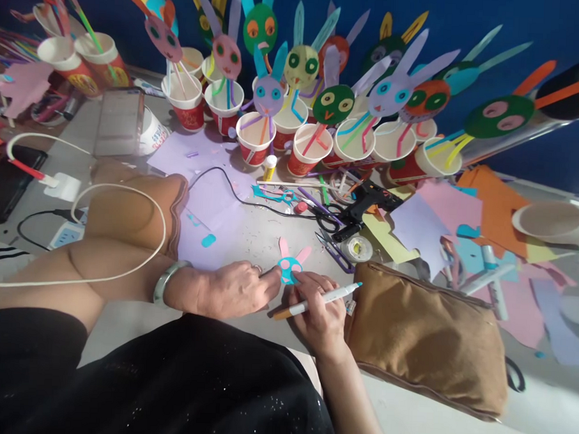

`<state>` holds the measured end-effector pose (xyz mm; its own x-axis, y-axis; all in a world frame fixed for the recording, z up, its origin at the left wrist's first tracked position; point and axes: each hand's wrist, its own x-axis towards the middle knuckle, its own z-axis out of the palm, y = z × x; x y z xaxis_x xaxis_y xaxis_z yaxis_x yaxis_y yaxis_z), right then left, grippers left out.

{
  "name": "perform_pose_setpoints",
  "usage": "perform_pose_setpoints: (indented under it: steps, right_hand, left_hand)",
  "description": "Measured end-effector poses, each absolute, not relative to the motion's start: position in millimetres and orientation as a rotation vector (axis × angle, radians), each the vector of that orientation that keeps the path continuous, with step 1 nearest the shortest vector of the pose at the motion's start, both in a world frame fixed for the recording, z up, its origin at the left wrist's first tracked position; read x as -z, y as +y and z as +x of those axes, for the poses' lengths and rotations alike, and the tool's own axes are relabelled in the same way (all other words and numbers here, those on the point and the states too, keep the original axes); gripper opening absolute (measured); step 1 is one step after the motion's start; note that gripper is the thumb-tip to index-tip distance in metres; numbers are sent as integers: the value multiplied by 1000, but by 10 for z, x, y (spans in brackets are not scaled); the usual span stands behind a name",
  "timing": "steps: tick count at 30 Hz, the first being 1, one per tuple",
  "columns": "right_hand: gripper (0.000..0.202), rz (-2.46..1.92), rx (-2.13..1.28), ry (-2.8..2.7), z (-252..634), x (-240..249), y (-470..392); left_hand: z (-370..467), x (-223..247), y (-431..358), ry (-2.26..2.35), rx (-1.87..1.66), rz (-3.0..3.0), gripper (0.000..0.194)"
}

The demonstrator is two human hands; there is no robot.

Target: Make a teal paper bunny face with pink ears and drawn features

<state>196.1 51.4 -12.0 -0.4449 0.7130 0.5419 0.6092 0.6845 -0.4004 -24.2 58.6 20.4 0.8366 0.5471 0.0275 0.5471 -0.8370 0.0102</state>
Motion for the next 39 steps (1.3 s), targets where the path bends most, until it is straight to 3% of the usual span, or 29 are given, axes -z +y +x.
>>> perform_pose_setpoints:
  steps: [9, 21, 25, 28, 34, 39]
  right_hand:
    - [40, -1035, -202, -2173, 1958, 132, 495]
    - [21, -1078, -220, -2010, 2022, 132, 340]
    - [53, -1248, -268, -1896, 2044, 144, 233]
    - [57, -1096, -176, -1927, 2058, 87, 254]
    - [45, -1109, 40, -1885, 2005, 79, 404]
    - [23, -1159, -146, -1688, 1936, 210, 458]
  left_hand:
    - [-246, -273, 596, 868, 55, 2977, 37]
    - [-306, -254, 597, 818, 240, 2889, 34]
    - [-268, -308, 597, 870, 230, 2931, 38]
    - [-263, -305, 603, 830, 226, 2945, 37]
    - [-280, -227, 592, 833, 202, 2922, 39]
    - [-299, -274, 590, 788, 251, 2980, 49]
